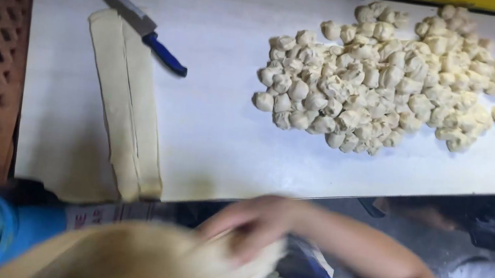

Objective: Shaping small pieces of dough into balls and arranging them on a baking tray.

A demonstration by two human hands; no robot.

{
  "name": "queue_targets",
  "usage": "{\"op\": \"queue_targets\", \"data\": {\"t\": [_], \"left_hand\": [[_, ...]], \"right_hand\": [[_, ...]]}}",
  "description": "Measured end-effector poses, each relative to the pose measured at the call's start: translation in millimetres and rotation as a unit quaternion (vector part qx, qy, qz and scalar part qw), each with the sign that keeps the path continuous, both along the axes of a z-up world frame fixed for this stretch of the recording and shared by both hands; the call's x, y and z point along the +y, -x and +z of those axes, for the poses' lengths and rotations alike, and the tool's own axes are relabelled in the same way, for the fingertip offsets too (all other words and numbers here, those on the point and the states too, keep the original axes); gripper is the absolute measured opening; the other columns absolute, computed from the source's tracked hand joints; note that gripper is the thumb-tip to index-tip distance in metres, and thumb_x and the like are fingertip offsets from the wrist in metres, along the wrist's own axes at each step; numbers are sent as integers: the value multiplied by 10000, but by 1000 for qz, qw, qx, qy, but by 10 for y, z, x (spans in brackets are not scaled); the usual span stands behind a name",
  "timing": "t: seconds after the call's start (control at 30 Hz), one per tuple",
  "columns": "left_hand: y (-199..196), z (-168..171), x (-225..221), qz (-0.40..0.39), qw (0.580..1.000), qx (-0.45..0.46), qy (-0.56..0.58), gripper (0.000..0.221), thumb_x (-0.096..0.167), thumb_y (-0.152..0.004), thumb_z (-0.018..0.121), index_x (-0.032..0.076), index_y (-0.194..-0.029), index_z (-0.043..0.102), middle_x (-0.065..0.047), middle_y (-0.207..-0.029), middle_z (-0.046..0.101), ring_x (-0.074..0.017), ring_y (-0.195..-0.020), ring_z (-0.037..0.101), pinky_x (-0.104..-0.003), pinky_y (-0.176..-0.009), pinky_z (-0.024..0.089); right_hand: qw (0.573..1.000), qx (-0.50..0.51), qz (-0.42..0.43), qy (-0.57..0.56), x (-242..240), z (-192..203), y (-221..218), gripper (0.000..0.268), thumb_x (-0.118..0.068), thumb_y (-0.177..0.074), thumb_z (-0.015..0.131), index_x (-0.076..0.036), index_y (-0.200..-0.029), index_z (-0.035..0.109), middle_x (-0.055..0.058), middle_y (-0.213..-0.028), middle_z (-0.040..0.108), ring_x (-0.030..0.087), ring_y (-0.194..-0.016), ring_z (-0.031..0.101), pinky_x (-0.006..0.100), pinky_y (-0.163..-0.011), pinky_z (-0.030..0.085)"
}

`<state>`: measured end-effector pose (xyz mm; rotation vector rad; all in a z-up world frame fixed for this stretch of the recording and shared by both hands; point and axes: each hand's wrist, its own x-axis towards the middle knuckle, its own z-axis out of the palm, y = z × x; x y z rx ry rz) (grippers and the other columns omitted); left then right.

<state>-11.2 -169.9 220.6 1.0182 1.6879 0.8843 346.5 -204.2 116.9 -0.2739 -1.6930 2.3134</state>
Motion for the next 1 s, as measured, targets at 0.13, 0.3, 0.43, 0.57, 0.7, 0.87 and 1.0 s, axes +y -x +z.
{"op": "queue_targets", "data": {"t": [0.13, 0.3, 0.43, 0.57, 0.7, 0.87, 1.0], "left_hand": [[-1198, -1044, -485, 39, 962, -223, -152, 675, 156, -988, 471, 132, -1631, 266, -158, -1576, 407, -324, -1377, 493, -461, -1106, 485], [-2103, -2369, -742, -78, 955, 192, -212, 845, 190, -878, 791, 7, -1575, 349, -298, -1506, 427, -478, -1394, 444, -490, -1121, 444], [-2589, -2261, -888, -221, 795, 402, -397, 580, 249, -911, 662, 74, -1458, 576, -193, -1439, 578, -429, -1316, 541, -584, -1100, 397], [-2918, -2696, -575, -300, 755, 471, -345, 577, 391, -981, 496, 208, -1528, 514, -179, -1600, 426, -506, -1485, 303, -734, -1147, 157], [-3011, -2710, 54, -304, 740, 486, -351, 604, 442, -913, 579, 212, -1471, 578, -188, -1562, 479, -524, -1438, 381, -768, -1121, 203], [-3336, -2691, 1157, -376, 811, 380, -239, 662, 492, -1000, 480, 160, -1569, 422, -268, -1625, 317, -583, -1471, 251, -765, -1112, 235], [-2878, -2531, 564, -349, 712, 427, -436, 552, 413, -914, 649, 103, -1371, 632, -246, -1423, 561, -498, -1315, 502, -658, -966, 423]], "right_hand": [[975, -38, -215, -45, -555, 9, -1771, 478, -320, -950, 721, 52, -1244, 664, 214, -1109, 686, 258, -938, 668, 441, -732, 566], [608, -719, -230, -247, -924, -760, -2453, 500, -647, -870, 669, -250, -1161, 760, 140, -1341, 662, 385, -1124, 729, 492, -910, 607], [630, -523, -407, -404, -1209, -1082, -1459, 456, -390, -878, 743, -163, -1267, 673, 152, -1355, 615, 419, -1223, 588, 517, -1000, 481], [551, -530, -386, -516, -839, -1618, -865, 580, -384, -1064, 421, -147, -1592, 384, 170, -1625, 380, 453, -1492, 294, 623, -1172, 219], [508, -573, -375, -522, -375, -1713, -914, 595, -383, -1008, 453, -166, -1563, 442, 118, -1544, 503, 370, -1395, 468, 582, -1120, 306], [507, -630, -443, -387, 177, -1656, -1005, 466, -490, -1082, 394, -255, -1414, 621, 83, -1281, 631, 366, -1195, 576, 519, -923, 479], [539, -605, -418, -410, -86, -1603, -975, 593, -443, -959, 581, -233, -1509, 517, 135, -1488, 520, 453, -1319, 499, 628, -1057, 392]]}}
